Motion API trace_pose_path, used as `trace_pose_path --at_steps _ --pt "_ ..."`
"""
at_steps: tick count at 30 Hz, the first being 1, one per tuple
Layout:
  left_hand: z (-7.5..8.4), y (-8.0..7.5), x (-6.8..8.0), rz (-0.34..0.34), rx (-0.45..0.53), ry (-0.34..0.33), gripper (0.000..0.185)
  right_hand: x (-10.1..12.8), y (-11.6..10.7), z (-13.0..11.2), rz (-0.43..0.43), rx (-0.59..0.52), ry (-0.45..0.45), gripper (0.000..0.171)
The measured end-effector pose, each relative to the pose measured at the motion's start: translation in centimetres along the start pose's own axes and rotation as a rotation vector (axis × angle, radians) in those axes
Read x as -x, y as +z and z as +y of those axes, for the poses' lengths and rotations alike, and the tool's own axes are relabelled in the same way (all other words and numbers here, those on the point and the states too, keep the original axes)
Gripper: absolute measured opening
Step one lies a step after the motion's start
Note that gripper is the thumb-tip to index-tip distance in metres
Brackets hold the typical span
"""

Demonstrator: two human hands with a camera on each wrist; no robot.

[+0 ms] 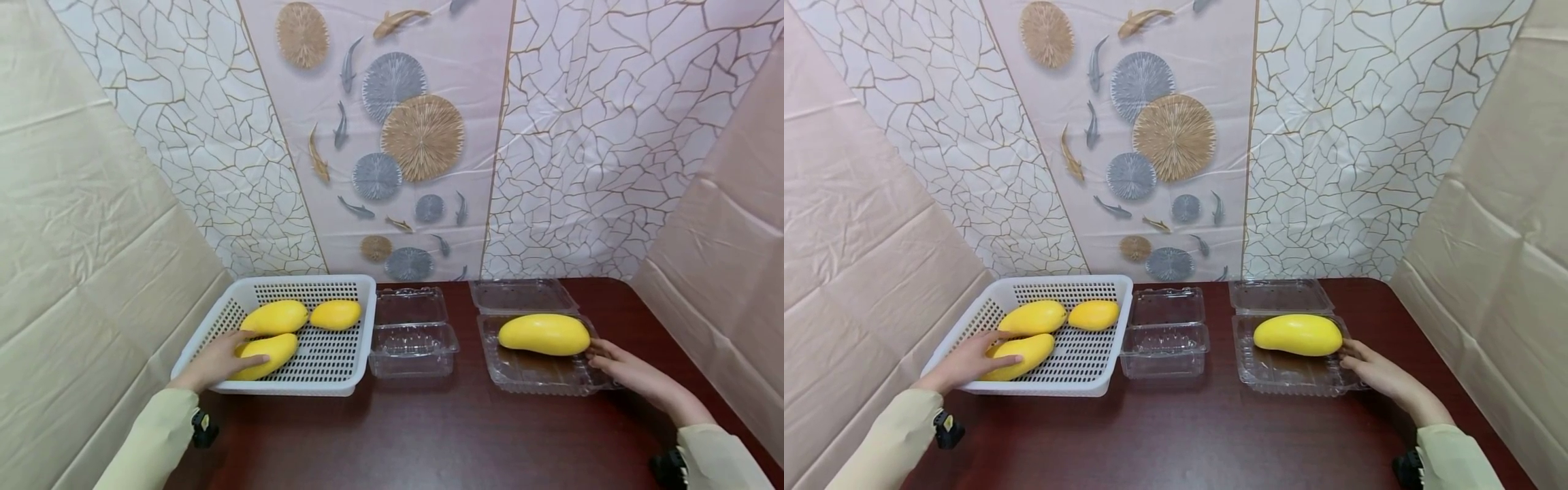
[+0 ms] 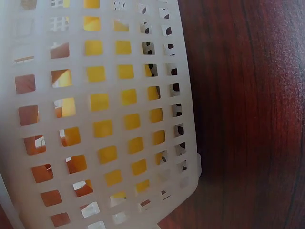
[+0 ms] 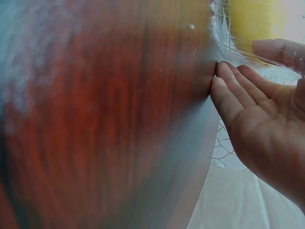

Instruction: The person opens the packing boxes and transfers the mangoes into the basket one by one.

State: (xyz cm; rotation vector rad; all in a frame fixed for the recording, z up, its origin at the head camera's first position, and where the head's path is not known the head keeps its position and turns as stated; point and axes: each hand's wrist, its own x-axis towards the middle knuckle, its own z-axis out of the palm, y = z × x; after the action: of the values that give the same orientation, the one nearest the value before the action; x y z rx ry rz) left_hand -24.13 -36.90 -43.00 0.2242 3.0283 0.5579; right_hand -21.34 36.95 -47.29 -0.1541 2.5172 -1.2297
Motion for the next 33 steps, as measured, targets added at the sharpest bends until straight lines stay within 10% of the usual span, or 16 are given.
trace_pose_path --at_steps 24,33 --pt "0.4 -0.4 0.0 -0.017 0.006 -0.007 0.074 0.1 0.0 0.0 0.008 0.007 -0.017 0.067" --pt "2.5 -0.6 -0.4 0.015 -0.004 0.104 0.053 0.1 0.0 0.0 0.008 0.002 -0.004 0.070"
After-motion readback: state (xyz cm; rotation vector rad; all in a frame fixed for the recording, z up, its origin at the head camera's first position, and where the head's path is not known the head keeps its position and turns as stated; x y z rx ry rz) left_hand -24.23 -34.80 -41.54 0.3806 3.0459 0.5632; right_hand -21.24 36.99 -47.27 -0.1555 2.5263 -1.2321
